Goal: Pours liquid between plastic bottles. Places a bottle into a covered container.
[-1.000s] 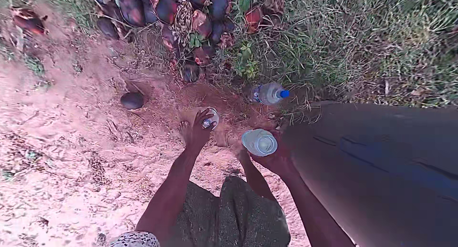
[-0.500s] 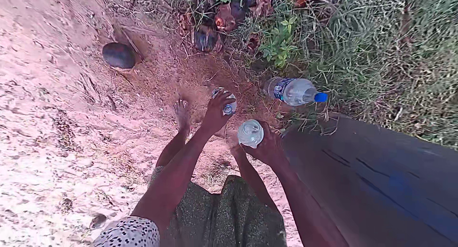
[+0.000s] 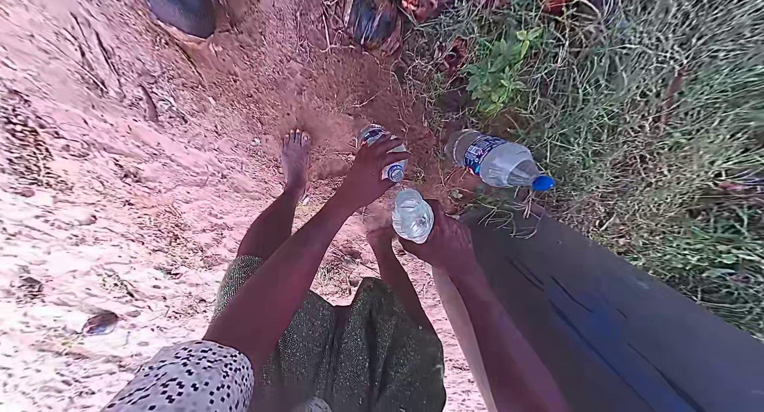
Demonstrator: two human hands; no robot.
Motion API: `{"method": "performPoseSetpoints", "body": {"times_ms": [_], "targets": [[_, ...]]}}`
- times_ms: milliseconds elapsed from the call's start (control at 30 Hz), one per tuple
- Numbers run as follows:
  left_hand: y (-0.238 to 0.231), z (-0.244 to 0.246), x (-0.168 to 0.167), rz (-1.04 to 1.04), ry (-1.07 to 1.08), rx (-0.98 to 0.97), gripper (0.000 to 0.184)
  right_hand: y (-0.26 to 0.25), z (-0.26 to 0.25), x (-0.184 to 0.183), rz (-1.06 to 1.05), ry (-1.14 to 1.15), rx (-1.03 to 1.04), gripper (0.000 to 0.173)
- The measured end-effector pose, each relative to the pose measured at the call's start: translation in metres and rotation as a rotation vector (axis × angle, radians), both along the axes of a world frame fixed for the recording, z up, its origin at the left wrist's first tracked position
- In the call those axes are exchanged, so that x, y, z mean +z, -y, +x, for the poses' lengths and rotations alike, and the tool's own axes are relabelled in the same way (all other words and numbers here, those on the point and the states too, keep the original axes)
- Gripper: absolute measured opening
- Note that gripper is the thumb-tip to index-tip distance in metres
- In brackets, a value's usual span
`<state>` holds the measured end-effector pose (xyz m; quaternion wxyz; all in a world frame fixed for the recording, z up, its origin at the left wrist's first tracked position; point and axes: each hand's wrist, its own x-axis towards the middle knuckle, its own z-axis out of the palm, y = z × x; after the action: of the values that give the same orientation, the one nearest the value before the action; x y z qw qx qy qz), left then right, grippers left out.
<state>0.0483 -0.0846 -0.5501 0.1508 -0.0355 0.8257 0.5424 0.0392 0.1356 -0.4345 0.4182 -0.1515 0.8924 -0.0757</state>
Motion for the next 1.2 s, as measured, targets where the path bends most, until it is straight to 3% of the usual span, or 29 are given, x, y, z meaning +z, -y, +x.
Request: {"method": "performPoseSetpoints", "body": {"times_ms": [400,1200], "targets": [[0.005,-0.001,0.003,-0.013,0.04,-0.033,0.057,0.001,-0.002,0.01,0.113,0.085,0.027,0.097],[0.007,0.001,0.0,0.004,0.043,-0.047,0.053,0.003,-0.004,0.037,0.206,0.192,0.046,0.1]]}}
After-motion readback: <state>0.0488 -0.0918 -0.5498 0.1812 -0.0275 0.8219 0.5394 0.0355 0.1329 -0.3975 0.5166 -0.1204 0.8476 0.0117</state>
